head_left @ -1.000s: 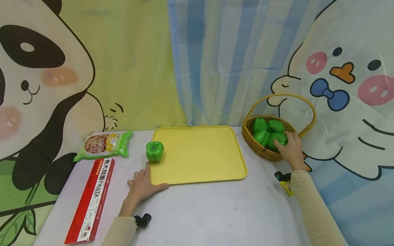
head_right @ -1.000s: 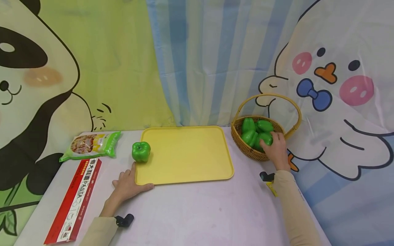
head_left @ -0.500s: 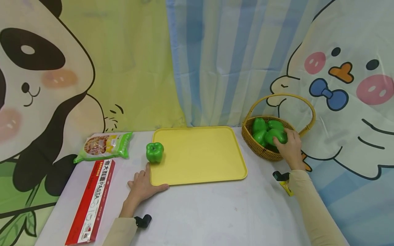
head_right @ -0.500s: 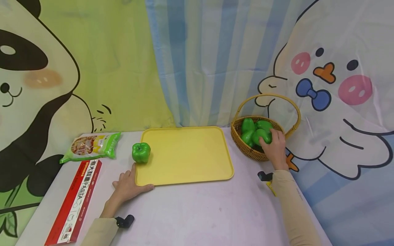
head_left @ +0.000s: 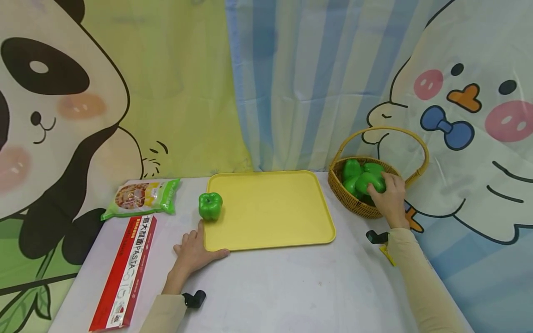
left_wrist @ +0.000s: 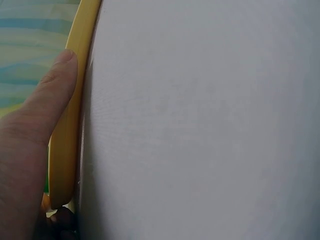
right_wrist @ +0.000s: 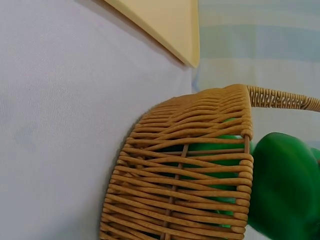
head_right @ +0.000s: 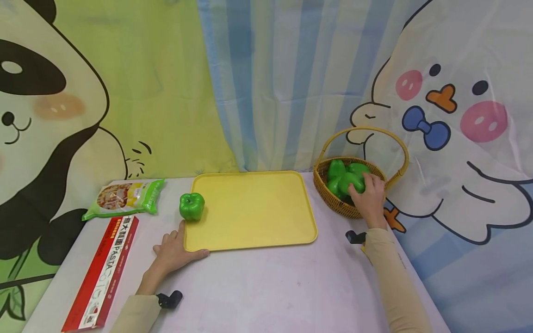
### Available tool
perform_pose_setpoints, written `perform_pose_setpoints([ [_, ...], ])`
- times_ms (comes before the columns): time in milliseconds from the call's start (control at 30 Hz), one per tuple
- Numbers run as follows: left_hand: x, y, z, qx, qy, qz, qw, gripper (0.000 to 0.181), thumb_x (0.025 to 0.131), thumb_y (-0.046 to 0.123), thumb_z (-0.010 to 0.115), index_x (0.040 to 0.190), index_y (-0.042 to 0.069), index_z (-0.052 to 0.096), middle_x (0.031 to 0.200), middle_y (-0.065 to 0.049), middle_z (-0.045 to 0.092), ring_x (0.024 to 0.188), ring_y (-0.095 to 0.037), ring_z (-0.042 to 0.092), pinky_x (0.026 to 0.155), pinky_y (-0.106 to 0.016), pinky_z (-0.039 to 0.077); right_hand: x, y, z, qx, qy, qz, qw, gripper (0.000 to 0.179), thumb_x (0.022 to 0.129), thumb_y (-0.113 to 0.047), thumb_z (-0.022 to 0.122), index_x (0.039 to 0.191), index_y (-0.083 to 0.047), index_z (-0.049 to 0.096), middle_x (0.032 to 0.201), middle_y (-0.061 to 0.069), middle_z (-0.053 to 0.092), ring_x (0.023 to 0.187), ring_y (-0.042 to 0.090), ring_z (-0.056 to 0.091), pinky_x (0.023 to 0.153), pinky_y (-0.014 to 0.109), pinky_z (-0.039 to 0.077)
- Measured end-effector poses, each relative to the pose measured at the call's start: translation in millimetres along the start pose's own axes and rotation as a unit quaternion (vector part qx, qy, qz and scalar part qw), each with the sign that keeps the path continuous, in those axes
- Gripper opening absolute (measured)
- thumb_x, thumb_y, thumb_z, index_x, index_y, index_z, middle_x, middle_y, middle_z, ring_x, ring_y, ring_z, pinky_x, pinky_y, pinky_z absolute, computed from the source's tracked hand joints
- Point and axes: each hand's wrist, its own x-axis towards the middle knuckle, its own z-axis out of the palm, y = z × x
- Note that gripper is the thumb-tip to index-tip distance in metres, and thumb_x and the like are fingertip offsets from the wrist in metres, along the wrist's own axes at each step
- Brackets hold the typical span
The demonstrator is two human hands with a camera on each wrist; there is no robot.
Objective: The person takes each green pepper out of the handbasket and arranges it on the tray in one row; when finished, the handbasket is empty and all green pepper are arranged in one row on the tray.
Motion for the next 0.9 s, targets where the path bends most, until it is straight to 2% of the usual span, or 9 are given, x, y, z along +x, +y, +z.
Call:
perform_pose_setpoints([
  [200, -0.5, -0.2, 0.3, 0.000, 0.003, 0.002, 1.0000, 0.147, 0.057, 0.093, 0.065, 0.162, 0.007, 0.009, 0.131, -0.025, 0.053, 0.116, -0.038, 0.043, 0.085, -0.058, 0.030, 0.5, -2, 4, -0.007, 0.001, 0.004, 1.0000, 0.053, 0.087, -0.016, 0.068, 0.133, 0.008, 0.058, 0.126, 0.036, 0.061, 0.105, 0.054, 0.056, 0.086, 0.064, 0.040],
  [367, -0.2, -1.2, 1.4, -0.002, 0.005, 0.002, 1.0000, 0.145, 0.058, 0.090, 0.068, 0.161, 0.007, 0.010, 0.131, -0.025, 0.053, 0.116, -0.038, 0.043, 0.085, -0.059, 0.029, 0.6, -6, 5, -0.019, -0.020, 0.039, 0.9989, 0.056, 0.091, -0.021, 0.064, 0.141, 0.000, 0.054, 0.125, 0.038, 0.061, 0.105, 0.054, 0.056, 0.088, 0.066, 0.040],
  [500, -0.2, -1.1, 2.1, -0.003, 0.007, 0.002, 1.0000, 0.144, 0.058, 0.090, 0.069, 0.162, 0.008, 0.010, 0.130, -0.025, 0.054, 0.115, -0.037, 0.043, 0.086, -0.059, 0.029, -0.3, -9, 7, -0.021, -0.051, 0.072, 0.9959, 0.058, 0.095, -0.026, 0.059, 0.148, -0.005, 0.048, 0.129, 0.038, 0.057, 0.111, 0.055, 0.053, 0.086, 0.067, 0.041],
  [600, -0.4, -1.1, 2.3, -0.006, 0.008, 0.004, 0.9999, 0.145, 0.059, 0.089, 0.069, 0.161, 0.007, 0.009, 0.129, -0.025, 0.054, 0.114, -0.037, 0.043, 0.086, -0.059, 0.029, -0.2, -11, 10, -0.011, -0.064, 0.077, 0.9949, 0.060, 0.096, -0.028, 0.059, 0.150, -0.006, 0.045, 0.131, 0.038, 0.053, 0.111, 0.055, 0.053, 0.084, 0.068, 0.044],
  [767, -0.8, -0.1, 0.9, -0.006, 0.007, 0.006, 0.9999, 0.145, 0.059, 0.089, 0.070, 0.162, 0.007, 0.009, 0.127, -0.025, 0.054, 0.113, -0.037, 0.043, 0.085, -0.059, 0.029, 0.2, -16, 14, 0.005, -0.071, 0.076, 0.9946, 0.066, 0.094, -0.027, 0.062, 0.153, -0.006, 0.039, 0.129, 0.038, 0.049, 0.104, 0.053, 0.055, 0.079, 0.068, 0.049],
  [900, -0.6, 0.7, -0.1, -0.003, 0.005, 0.004, 1.0000, 0.145, 0.058, 0.089, 0.069, 0.162, 0.008, 0.008, 0.128, -0.024, 0.054, 0.114, -0.037, 0.042, 0.085, -0.058, 0.029, 0.8, -21, 16, 0.016, -0.091, 0.107, 0.9900, 0.075, 0.092, -0.029, 0.064, 0.156, -0.010, 0.030, 0.133, 0.034, 0.045, 0.108, 0.050, 0.052, 0.082, 0.066, 0.048],
])
